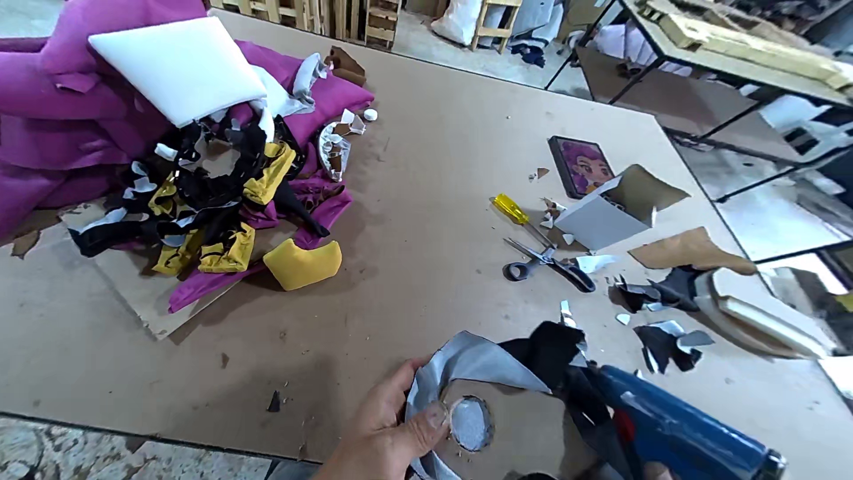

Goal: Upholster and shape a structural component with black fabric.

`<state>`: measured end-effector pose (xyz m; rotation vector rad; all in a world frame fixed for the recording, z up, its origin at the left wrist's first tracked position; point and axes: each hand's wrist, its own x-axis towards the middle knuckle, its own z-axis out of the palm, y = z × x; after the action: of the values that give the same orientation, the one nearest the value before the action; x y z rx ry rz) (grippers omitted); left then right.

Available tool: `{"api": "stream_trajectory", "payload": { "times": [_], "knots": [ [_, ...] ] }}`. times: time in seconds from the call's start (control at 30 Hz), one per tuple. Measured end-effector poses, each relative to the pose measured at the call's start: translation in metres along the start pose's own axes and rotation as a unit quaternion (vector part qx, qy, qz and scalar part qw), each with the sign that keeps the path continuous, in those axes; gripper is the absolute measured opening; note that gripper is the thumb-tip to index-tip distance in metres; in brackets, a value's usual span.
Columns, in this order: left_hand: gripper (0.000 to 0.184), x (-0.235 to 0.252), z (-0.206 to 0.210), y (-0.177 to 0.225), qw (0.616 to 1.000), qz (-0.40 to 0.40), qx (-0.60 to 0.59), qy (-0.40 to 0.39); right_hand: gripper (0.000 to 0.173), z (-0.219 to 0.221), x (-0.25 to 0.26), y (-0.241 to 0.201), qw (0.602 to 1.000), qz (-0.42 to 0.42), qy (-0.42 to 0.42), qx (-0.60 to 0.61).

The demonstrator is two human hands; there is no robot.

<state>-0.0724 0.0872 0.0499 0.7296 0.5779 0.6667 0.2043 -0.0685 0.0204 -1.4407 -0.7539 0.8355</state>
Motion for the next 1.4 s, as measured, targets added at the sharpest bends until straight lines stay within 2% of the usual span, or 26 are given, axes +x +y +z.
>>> {"api": "stream_trajectory", "payload": {
  "times": [0.1,0.17,0.23,0.37,0.47,0.53,0.67,0.77,0.83,0.87,0.93,0.97,1.0,1.03,1.1,1.13,1.2,1.23,1.33,1.4],
  "knots": [
    [0.045,0.0,0.008,-0.011,1.0,0.013,0.0,-0.02,0.024,0.015,0.005,-0.019,1.0,-0.008,0.017,-0.002],
    [0.045,-0.001,0.012,-0.013,0.999,0.024,-0.001,-0.042,0.036,0.025,0.006,-0.03,0.998,0.016,0.033,-0.047],
    [0.047,0.0,0.014,-0.014,0.997,0.028,0.0,-0.07,0.048,0.03,0.004,-0.039,0.997,0.045,0.045,-0.041],
    [0.045,0.0,0.001,-0.017,0.991,-0.049,0.007,-0.121,0.047,0.026,0.001,-0.044,0.998,0.062,0.012,0.015],
    [0.034,-0.003,-0.006,-0.022,0.984,-0.089,0.011,-0.153,0.049,0.022,-0.002,-0.05,0.996,0.084,0.009,-0.015],
    [0.021,-0.007,-0.008,-0.026,0.987,-0.085,0.062,-0.118,0.054,0.02,-0.005,-0.048,0.995,0.094,0.02,-0.03],
    [0.003,-0.014,0.004,-0.035,0.991,-0.075,0.104,0.048,0.06,0.021,-0.009,-0.04,0.994,0.09,0.05,-0.036],
    [0.009,-0.014,0.007,-0.039,0.99,-0.058,0.081,0.097,0.06,0.023,-0.013,-0.037,0.993,0.086,0.072,-0.037],
    [0.012,-0.015,0.01,-0.042,0.982,-0.003,0.144,0.12,0.062,0.025,-0.015,-0.035,0.993,0.078,0.077,-0.045],
    [0.014,-0.016,0.009,-0.045,0.965,0.06,0.224,0.12,0.063,0.027,-0.015,-0.035,0.993,0.073,0.075,-0.051],
    [0.016,-0.017,-0.001,-0.056,0.89,0.219,0.387,0.103,0.062,0.03,-0.016,-0.034,0.994,0.063,0.06,-0.065],
    [0.015,-0.017,-0.007,-0.058,0.856,0.262,0.436,0.088,0.062,0.032,-0.016,-0.034,0.994,0.063,0.054,-0.074],
    [0.016,-0.018,-0.01,-0.057,0.845,0.265,0.459,0.066,0.062,0.034,-0.015,-0.034,0.993,0.066,0.051,-0.083],
    [0.015,-0.02,-0.011,-0.055,0.856,0.233,0.46,0.039,0.062,0.035,-0.014,-0.035,0.992,0.068,0.05,-0.093],
    [0.019,-0.024,-0.006,-0.045,0.897,0.118,0.427,0.009,0.062,0.034,-0.011,-0.037,0.99,0.071,0.042,-0.116],
    [0.029,-0.023,-0.002,-0.037,0.904,0.066,0.422,0.009,0.062,0.034,-0.01,-0.038,0.988,0.072,0.035,-0.129],
    [0.059,-0.015,0.002,-0.021,0.891,-0.023,0.454,0.007,0.063,0.035,-0.008,-0.039,0.985,0.075,0.019,-0.152],
    [0.065,-0.01,0.001,-0.017,0.87,-0.04,0.491,-0.005,0.063,0.036,-0.009,-0.041,0.983,0.077,0.013,-0.165],
    [0.056,-0.005,-0.003,-0.02,0.814,-0.011,0.577,-0.065,0.057,0.039,-0.014,-0.049,0.981,0.076,-0.008,-0.18],
    [0.063,-0.004,-0.002,-0.026,0.812,0.016,0.576,-0.092,0.051,0.04,-0.02,-0.052,0.984,0.059,-0.025,-0.169]
  ]
}}
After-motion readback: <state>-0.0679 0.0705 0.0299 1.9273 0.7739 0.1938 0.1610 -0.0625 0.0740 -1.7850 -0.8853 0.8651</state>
